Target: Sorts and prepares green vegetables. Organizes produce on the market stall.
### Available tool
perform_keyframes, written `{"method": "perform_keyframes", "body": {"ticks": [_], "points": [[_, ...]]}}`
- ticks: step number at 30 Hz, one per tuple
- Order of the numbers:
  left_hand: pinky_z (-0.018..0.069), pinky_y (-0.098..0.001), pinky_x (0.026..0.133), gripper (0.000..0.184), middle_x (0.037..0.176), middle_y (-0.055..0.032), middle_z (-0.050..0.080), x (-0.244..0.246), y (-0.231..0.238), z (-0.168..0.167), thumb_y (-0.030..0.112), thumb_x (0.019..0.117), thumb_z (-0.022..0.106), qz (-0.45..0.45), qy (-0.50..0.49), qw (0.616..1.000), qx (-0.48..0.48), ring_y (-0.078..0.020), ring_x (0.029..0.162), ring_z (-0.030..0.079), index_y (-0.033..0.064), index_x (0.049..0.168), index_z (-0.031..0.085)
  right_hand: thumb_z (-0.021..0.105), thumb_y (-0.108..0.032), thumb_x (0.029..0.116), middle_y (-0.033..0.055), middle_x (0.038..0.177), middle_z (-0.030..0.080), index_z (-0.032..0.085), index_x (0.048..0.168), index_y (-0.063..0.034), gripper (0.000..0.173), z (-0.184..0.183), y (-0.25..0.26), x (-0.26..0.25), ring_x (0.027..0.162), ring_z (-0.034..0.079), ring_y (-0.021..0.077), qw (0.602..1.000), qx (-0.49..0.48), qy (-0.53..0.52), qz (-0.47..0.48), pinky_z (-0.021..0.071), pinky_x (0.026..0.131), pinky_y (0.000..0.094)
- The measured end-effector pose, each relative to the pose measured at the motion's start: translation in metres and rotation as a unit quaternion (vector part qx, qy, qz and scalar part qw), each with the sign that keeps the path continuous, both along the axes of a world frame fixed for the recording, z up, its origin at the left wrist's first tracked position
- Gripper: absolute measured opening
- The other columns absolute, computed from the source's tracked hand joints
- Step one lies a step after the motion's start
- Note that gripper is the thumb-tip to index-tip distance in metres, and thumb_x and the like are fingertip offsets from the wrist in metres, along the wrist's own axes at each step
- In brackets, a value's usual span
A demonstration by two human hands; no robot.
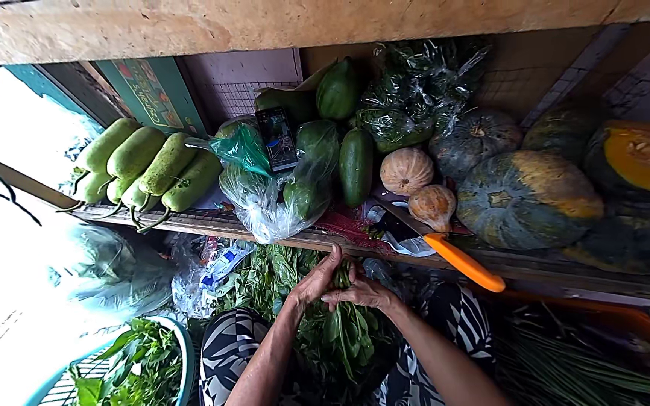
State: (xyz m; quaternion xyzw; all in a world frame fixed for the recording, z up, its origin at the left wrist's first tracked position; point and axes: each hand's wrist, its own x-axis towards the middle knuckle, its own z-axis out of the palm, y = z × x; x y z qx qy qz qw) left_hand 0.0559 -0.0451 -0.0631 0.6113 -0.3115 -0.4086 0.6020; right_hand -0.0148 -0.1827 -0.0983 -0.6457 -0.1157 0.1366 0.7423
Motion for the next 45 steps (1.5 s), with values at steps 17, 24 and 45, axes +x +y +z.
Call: {"method": "perform_keyframes", "body": {"ticks": [17, 24, 45], "points": [[0.0518, -0.0239, 0.076, 0.049, 0.085, 0.0047, 0.068, -0.007, -0.009, 0.006, 0.015, 0.1048, 0.02, 0.091, 0.052, 0.995, -0.007, -0.0044, 0.081, 0.063, 0.0135, 0.081, 0.063, 0.075, -0.007, 0.0834, -0.0098, 0.078, 0.072, 0.067, 0.103, -0.0068, 0.021, 0.003, -0.001, 0.002, 0.071, 0.068, -0.0018, 0.997, -0.065, 0.003, -0.03, 0.0576, 0.078, 0.0175], [0.0527, -0.0233, 0.082, 0.04, 0.09, 0.0027, 0.065, -0.006, -0.015, -0.001, 0.016, 0.1091, 0.024, 0.118, -0.077, 0.988, -0.056, -0.0034, 0.085, 0.062, 0.0046, 0.097, 0.06, 0.069, -0.002, 0.0864, -0.0102, 0.077, 0.069, 0.063, 0.105, -0.0056, 0.019, 0.01, -0.003, 0.0, 0.07, 0.065, -0.0024, 0.997, -0.069, 0.01, -0.042, 0.0566, 0.075, 0.0174], [0.0549, -0.0431, 0.089, 0.069, 0.105, -0.0115, 0.071, -0.012, -0.023, -0.007, 0.041, 0.0883, 0.075, 0.212, -0.234, 0.941, 0.119, -0.0213, 0.097, 0.069, -0.0033, 0.135, 0.049, 0.076, -0.011, 0.0873, 0.0053, 0.11, 0.067, 0.061, 0.123, 0.007, 0.043, 0.009, -0.001, -0.003, 0.102, 0.058, -0.0062, 0.97, -0.164, -0.022, -0.177, 0.0463, 0.093, 0.0131]]}}
